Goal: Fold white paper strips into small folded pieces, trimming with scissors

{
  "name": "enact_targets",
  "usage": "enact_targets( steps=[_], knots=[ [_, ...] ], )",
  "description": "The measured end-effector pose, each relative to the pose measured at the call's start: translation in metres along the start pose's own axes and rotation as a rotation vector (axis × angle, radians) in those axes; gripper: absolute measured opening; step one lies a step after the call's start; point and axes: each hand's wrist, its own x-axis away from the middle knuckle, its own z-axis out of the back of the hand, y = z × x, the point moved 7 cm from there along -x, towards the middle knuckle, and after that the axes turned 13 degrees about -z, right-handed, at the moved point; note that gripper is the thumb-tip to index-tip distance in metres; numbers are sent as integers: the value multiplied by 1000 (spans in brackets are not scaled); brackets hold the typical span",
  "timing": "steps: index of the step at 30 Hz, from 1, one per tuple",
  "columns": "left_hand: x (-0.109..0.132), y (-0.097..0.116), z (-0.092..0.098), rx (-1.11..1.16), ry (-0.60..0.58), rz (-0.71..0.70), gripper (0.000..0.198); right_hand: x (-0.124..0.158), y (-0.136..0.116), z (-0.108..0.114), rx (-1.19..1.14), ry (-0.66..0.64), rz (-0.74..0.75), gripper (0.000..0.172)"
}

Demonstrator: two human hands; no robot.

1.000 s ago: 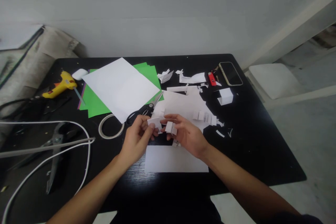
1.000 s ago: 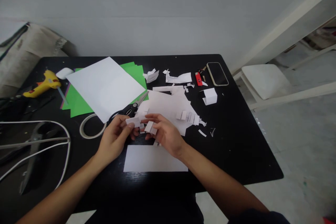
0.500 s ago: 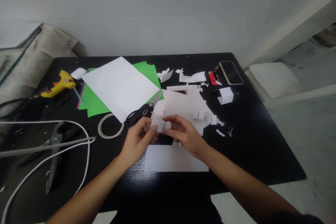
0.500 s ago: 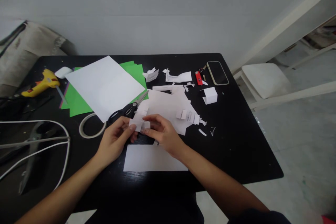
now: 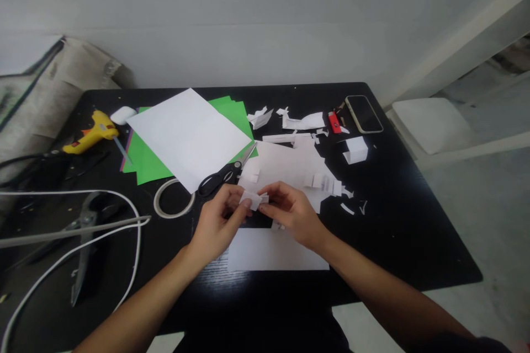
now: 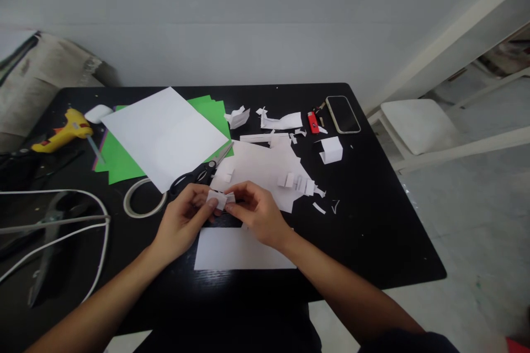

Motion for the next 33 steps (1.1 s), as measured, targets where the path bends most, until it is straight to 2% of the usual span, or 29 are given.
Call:
enact_targets(
  steps=[3,9,15,22,29,33],
  knots=[
    [0,0,1,41,40,-1,16,-1,0,2,-23,25,-18,23],
    [1,4,7,-50,62,-58,12,-2,2,8,-102,101,-40,33],
    [-3,12,4,-144,23,-101,15,-1,4,10,-32,150,-33,30],
    [-3,9,4,-149,48,-96,18,-1,6,1,-74,20,-75,25],
    [-2,8,6,-237,37,-130,15,3,2,-5,-90,-40,-92,20],
    [-2,11,5,-271,36,-177,14,4,2,-6,-110,-57,-80,23]
  ],
)
